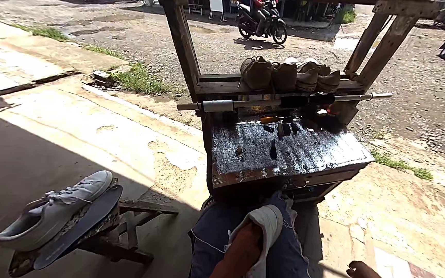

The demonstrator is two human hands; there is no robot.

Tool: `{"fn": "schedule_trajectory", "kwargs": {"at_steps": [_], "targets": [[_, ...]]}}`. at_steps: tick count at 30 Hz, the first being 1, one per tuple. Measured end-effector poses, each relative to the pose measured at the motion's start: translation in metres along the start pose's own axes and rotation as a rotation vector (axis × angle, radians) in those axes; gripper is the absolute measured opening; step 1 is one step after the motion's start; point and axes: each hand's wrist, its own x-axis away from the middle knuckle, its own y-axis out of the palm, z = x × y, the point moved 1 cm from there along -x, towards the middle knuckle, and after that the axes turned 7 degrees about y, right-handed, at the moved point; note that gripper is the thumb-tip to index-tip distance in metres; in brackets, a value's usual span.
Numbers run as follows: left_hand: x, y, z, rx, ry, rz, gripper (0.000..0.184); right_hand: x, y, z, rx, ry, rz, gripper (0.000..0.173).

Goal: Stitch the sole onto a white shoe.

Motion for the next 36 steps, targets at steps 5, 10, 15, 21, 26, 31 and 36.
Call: {"fn": "schedule_trajectory", "kwargs": {"at_steps": [5,10,15,21,26,31,36], "targets": [[0.001,0.004,0.014,0.031,0.003,0.019,0.012,0.108,-0.015,-0.106,-0.805,-0.527,0.060,0.042],[0.005,0.009,0.016,0.046,-0.007,0.055,0.017,0.157,-0.012,-0.197,-0.940,-0.984,-0.030,0.069],[0.002,0.004,0.012,-0.017,-0.021,0.076,0.017,0.126,-0.015,-0.105,-0.917,-0.792,-0.050,0.016],[-0.007,0.012,0.019,-0.030,-0.054,0.021,0.019,0.116,-0.016,0.044,-0.955,-0.463,0.167,0.014],[-0.022,0.019,0.030,-0.084,-0.021,-0.018,0.022,0.119,-0.017,0.086,-1.103,-0.415,0.293,0.013],[-0.026,0.024,0.041,-0.088,-0.061,-0.053,0.025,0.105,-0.002,0.037,-1.099,-0.458,0.253,0.017],[-0.024,0.027,0.037,-0.025,-0.112,-0.041,0.022,0.098,0.020,-0.050,-1.075,-0.658,0.115,0.022]]}}
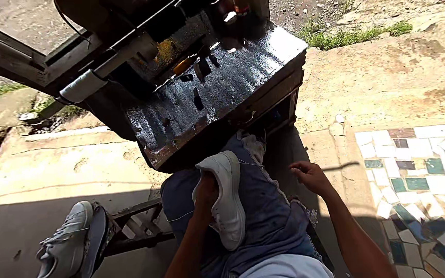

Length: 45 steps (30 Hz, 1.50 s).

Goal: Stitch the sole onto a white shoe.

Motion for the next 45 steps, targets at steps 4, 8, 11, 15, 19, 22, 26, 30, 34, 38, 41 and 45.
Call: {"fn": "schedule_trajectory", "kwargs": {"at_steps": [4,8,11,15,19,22,26,30,34,38,41,45], "targets": [[-0.004,0.001,0.006,0.017,-0.062,0.007,0.024,-0.024,0.037,-0.006,-0.033,-0.092,-0.002,0.019],[-0.004,0.003,0.008,0.089,-0.093,0.045,0.022,-0.033,0.054,-0.010,-0.129,-0.185,0.015,0.016],[-0.003,0.003,0.011,0.116,-0.124,0.060,0.020,-0.036,0.062,-0.009,-0.178,-0.201,0.010,0.017],[-0.003,0.003,0.011,0.126,-0.106,0.067,0.021,-0.046,0.068,-0.004,-0.176,-0.141,-0.041,0.019],[-0.005,0.003,0.016,0.097,-0.125,0.071,0.021,-0.051,0.065,-0.006,-0.177,-0.169,-0.040,0.013],[-0.006,0.005,0.017,0.151,-0.136,0.093,0.017,-0.042,0.053,-0.024,-0.260,-0.222,-0.023,0.011],[-0.008,0.005,0.012,0.143,-0.145,0.086,0.019,-0.026,0.026,-0.062,-0.275,-0.282,0.130,0.011],[-0.004,0.006,0.015,0.147,-0.174,0.093,0.023,-0.027,-0.026,-0.062,-0.257,-0.278,0.391,0.012],[-0.007,0.009,0.013,0.188,-0.248,0.107,0.032,-0.047,-0.101,-0.022,0.090,-0.016,0.741,0.020],[-0.010,0.008,0.028,0.339,-0.246,0.151,0.036,-0.053,-0.100,-0.030,0.416,0.154,0.690,0.049],[-0.006,0.004,0.033,0.366,-0.177,0.165,0.035,-0.048,-0.017,-0.079,0.291,-0.193,0.289,0.053],[0.003,0.005,0.019,0.268,-0.162,0.073,0.040,-0.051,0.083,-0.141,0.383,-0.389,-0.191,0.069]]}}
